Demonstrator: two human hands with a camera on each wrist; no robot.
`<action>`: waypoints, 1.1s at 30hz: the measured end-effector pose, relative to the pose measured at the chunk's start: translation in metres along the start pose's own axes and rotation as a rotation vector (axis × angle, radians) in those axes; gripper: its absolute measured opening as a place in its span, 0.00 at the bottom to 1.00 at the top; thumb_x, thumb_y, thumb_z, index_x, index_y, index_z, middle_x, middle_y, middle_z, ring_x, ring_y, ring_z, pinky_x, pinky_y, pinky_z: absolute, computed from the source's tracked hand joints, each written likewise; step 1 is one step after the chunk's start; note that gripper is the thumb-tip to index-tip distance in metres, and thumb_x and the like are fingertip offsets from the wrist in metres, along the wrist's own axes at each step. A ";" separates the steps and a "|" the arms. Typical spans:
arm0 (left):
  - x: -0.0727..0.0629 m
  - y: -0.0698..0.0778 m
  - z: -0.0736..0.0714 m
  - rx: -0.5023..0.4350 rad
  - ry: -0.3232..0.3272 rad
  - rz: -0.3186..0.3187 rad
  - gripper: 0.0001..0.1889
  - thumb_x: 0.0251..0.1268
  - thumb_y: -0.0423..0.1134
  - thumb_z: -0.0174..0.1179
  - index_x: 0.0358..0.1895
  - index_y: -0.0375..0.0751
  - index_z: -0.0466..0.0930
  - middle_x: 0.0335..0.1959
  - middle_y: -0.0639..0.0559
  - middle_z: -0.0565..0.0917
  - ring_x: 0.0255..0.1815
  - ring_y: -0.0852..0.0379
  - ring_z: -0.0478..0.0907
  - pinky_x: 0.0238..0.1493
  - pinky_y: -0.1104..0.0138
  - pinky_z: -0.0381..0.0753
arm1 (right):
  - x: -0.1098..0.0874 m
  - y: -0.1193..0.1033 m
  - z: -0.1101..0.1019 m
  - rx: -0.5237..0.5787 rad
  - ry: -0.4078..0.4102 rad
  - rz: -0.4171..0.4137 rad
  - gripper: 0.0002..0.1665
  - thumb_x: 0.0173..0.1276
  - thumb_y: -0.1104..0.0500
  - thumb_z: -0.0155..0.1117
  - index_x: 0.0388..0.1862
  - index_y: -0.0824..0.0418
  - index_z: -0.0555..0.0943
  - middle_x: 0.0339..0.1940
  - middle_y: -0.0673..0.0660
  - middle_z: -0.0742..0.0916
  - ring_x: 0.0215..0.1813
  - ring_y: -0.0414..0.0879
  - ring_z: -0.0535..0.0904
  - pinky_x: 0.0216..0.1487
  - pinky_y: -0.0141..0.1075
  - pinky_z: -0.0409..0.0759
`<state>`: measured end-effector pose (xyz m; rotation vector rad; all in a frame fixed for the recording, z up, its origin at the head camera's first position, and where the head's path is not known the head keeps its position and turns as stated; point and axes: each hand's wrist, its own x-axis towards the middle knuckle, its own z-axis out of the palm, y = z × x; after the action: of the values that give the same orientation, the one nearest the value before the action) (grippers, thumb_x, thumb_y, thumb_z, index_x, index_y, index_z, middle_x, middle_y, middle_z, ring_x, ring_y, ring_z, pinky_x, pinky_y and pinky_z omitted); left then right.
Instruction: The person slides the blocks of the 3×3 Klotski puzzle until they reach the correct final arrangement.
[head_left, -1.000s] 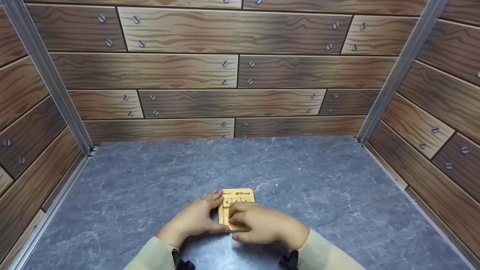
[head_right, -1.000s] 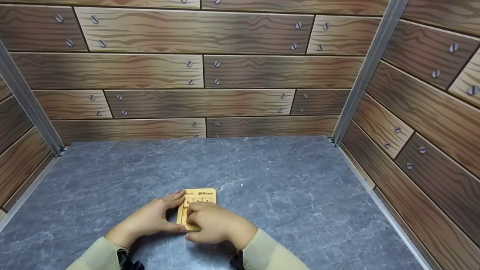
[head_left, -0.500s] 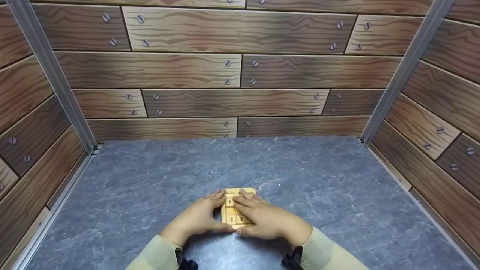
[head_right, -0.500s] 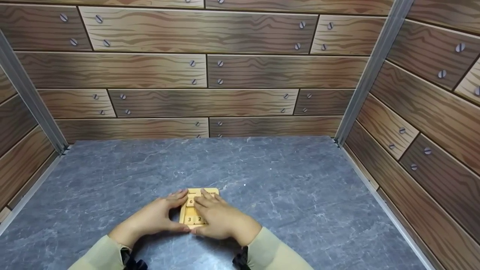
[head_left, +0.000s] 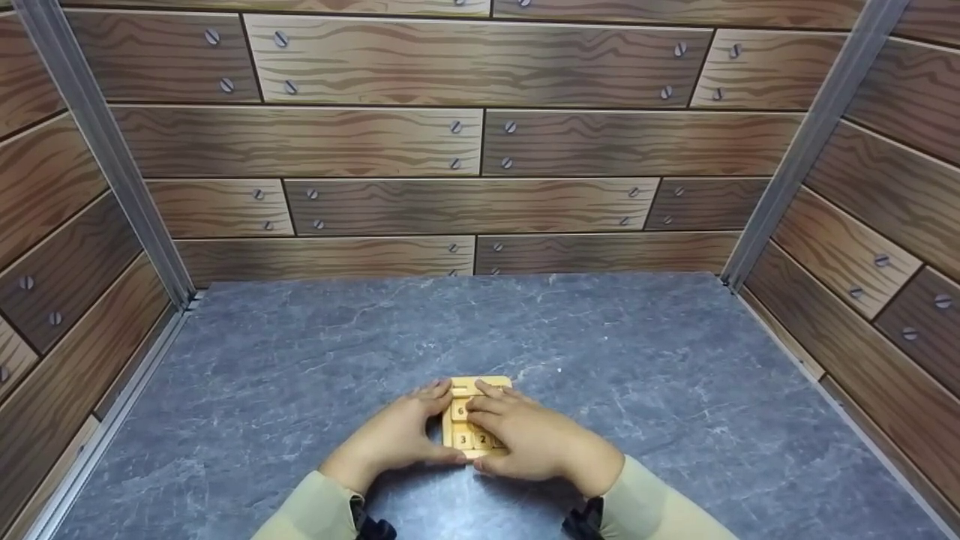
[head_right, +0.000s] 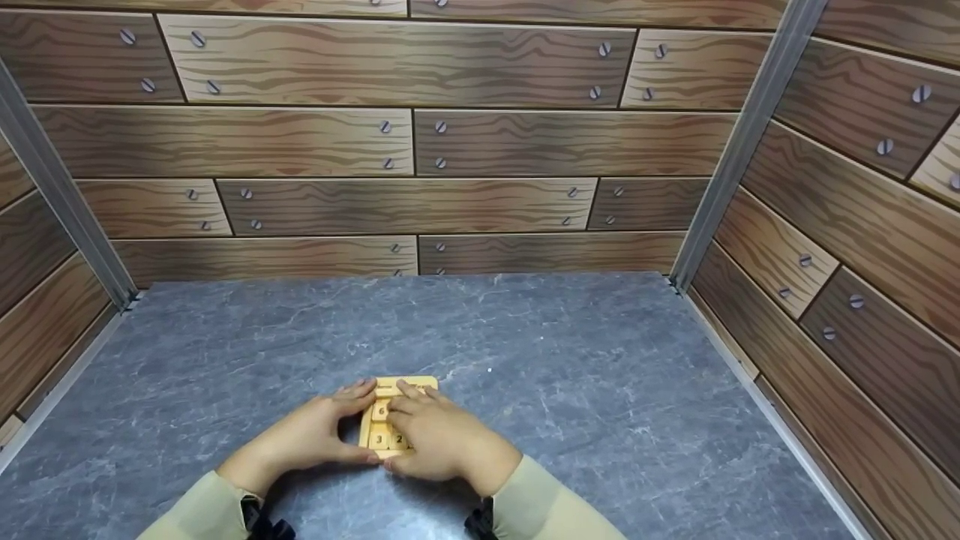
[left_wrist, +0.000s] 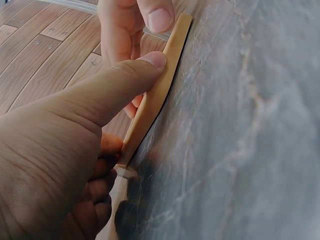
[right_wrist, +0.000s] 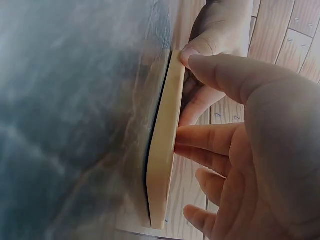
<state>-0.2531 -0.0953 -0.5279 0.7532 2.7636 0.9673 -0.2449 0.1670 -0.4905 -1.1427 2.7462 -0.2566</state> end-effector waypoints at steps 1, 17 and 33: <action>0.000 0.000 0.000 0.001 0.000 0.001 0.60 0.57 0.67 0.83 0.86 0.35 0.70 0.92 0.41 0.65 0.93 0.35 0.62 0.94 0.37 0.60 | 0.000 -0.001 0.000 -0.008 0.002 -0.004 0.45 0.80 0.35 0.67 0.87 0.55 0.74 0.91 0.53 0.74 0.97 0.58 0.58 0.96 0.63 0.57; 0.000 0.002 0.000 -0.001 0.002 0.003 0.59 0.57 0.66 0.84 0.86 0.35 0.70 0.92 0.42 0.65 0.93 0.34 0.62 0.94 0.36 0.59 | 0.000 0.002 -0.003 -0.026 0.081 -0.004 0.37 0.83 0.38 0.66 0.80 0.58 0.81 0.86 0.57 0.80 0.92 0.58 0.69 0.93 0.61 0.66; 0.000 0.001 -0.001 0.003 0.005 0.010 0.59 0.57 0.65 0.84 0.85 0.34 0.71 0.91 0.40 0.66 0.93 0.35 0.63 0.94 0.39 0.61 | 0.001 0.005 0.001 -0.010 0.039 0.095 0.51 0.80 0.28 0.64 0.87 0.61 0.74 0.91 0.59 0.73 0.95 0.61 0.61 0.94 0.63 0.63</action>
<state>-0.2534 -0.0951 -0.5265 0.7673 2.7684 0.9684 -0.2490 0.1696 -0.4928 -1.0169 2.8287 -0.2566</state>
